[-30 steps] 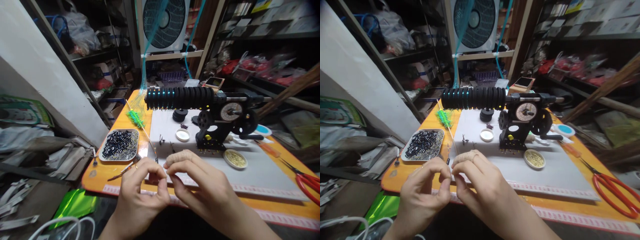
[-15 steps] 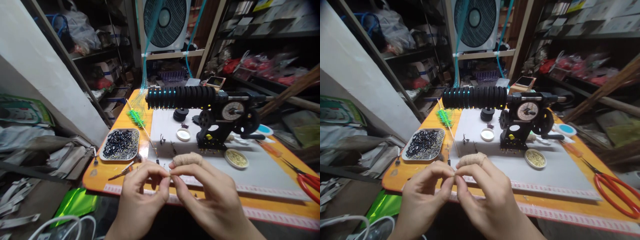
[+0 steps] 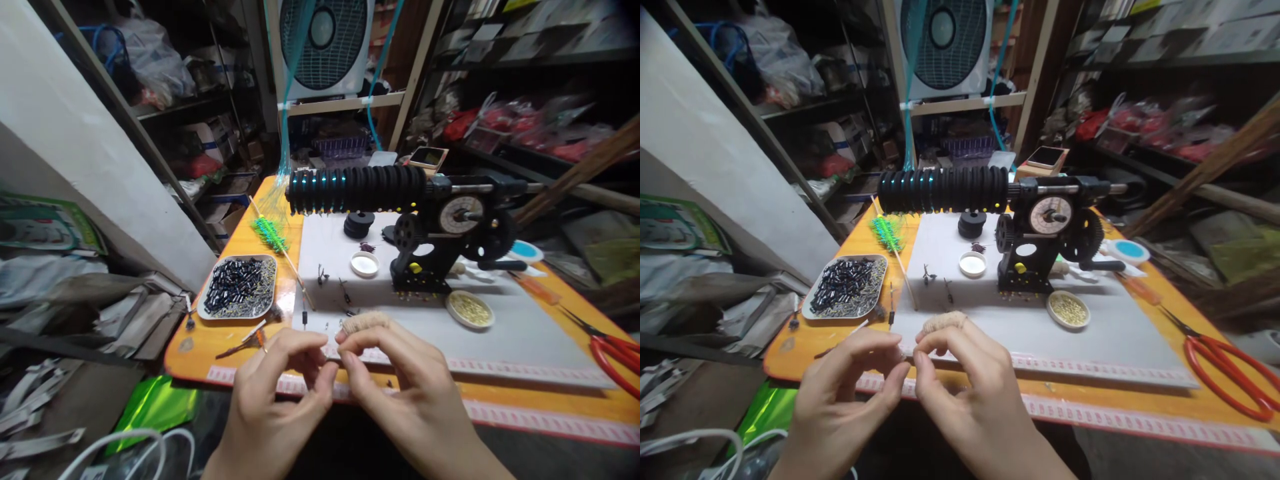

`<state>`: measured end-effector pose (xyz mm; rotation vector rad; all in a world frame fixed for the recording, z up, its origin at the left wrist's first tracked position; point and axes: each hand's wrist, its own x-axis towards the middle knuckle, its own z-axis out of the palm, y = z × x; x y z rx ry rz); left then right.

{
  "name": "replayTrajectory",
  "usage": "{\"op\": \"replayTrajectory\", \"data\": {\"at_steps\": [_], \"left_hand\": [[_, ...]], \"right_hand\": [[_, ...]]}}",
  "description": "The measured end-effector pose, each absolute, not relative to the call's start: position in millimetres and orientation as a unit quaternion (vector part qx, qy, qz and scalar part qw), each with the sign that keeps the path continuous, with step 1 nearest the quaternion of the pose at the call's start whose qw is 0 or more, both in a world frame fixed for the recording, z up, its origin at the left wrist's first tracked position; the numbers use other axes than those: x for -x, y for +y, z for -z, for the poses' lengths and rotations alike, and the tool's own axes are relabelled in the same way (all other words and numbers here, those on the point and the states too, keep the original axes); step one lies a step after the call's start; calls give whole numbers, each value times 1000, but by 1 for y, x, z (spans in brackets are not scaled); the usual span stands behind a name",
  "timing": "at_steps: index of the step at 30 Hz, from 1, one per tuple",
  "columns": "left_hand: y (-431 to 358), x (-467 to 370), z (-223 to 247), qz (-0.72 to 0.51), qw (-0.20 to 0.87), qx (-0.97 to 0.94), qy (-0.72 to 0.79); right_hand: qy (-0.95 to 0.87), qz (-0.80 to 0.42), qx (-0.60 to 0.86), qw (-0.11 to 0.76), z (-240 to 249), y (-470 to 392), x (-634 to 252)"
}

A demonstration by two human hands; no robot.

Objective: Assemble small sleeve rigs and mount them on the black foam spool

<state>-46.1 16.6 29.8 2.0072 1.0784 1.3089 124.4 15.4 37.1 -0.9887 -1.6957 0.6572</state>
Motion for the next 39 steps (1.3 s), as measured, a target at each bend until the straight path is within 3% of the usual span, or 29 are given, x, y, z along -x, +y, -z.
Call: {"op": "replayTrajectory", "data": {"at_steps": [5,12,20,26,31,39], "left_hand": [[18,44,-24,-507,146,-764,371],[14,34,-6,-602,277,-654,364],[13,29,-10,-611,373,-594,366],[12,33,-9,-589,499,-530,351],[15,32,-10,-594,583,-450,323],[19,33,-11,-571,629,-443,286]], "right_hand": [[-689,-317,412,505,-36,13,-125],[-664,-375,408,503,-33,12,-122],[-682,-380,398,481,-39,15,-121],[-745,-297,403,441,-40,17,-132],[-754,-277,338,490,-43,18,-134],[-792,-199,322,480,-41,22,-132]]}}
